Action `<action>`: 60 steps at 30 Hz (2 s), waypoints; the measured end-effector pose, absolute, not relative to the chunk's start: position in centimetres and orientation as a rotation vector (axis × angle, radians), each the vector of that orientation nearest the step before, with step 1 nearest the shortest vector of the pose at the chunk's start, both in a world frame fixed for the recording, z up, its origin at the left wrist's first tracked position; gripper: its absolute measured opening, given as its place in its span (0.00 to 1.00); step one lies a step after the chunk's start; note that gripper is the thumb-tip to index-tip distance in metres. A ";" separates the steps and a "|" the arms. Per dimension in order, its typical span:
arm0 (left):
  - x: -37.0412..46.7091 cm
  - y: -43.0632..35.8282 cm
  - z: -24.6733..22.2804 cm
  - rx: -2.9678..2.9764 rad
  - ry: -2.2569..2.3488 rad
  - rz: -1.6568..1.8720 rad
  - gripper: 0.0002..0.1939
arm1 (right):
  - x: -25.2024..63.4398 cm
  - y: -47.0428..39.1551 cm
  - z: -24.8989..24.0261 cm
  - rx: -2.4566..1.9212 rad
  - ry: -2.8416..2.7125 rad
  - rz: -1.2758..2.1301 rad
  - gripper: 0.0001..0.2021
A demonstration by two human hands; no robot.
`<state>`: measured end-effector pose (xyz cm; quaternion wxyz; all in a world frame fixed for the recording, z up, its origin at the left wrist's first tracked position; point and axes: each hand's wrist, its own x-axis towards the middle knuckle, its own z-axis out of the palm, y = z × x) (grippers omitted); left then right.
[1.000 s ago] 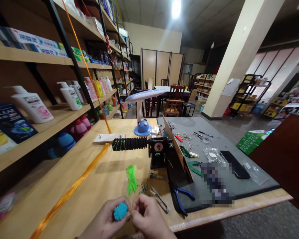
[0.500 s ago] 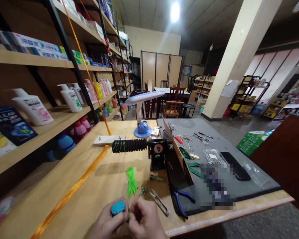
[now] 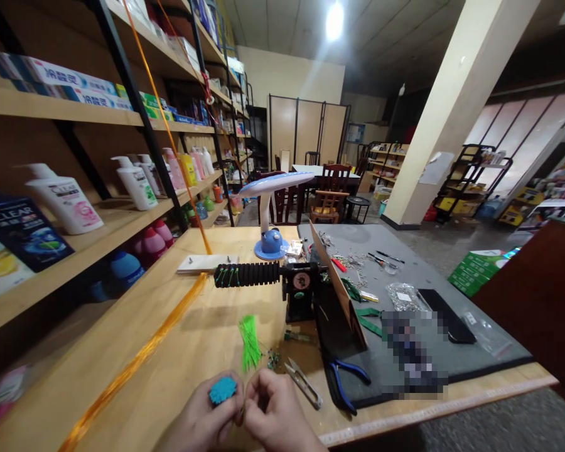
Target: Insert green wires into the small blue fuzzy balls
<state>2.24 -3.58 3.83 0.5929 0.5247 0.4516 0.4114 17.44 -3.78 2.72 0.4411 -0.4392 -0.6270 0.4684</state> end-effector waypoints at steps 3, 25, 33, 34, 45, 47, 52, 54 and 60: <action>2.8 -4.0 4.2 1.077 1.092 1.024 0.14 | 17.0 -3.8 2.3 -1.075 -1.469 1.211 0.08; 2.9 -3.9 5.5 1.150 1.192 0.973 0.18 | 17.0 -3.7 0.5 -1.104 -1.319 1.346 0.10; 2.5 -4.1 5.0 1.128 1.187 1.023 0.15 | 16.9 -3.4 -1.3 -1.090 -1.134 1.436 0.13; 2.5 -4.1 4.7 1.156 1.163 1.000 0.14 | 16.8 -3.4 -1.4 -1.087 -1.109 1.446 0.13; 2.1 -3.9 5.0 1.308 1.182 0.901 0.06 | 16.3 -3.6 -1.5 -1.079 -1.049 1.459 0.17; 2.2 -4.0 5.1 1.302 1.178 0.925 0.06 | 16.2 -3.7 -1.4 -1.082 -1.079 1.456 0.16; 2.7 -4.2 4.2 1.138 1.143 1.027 0.07 | 15.9 -4.1 -2.0 -1.039 -1.114 1.393 0.13; 3.0 -4.2 3.6 0.992 1.128 1.021 0.06 | 15.9 -4.2 -2.3 -1.003 -1.192 1.261 0.11; 2.9 -4.2 2.6 0.785 1.078 0.998 0.05 | 16.7 -4.7 -2.5 -0.995 -1.517 0.868 0.06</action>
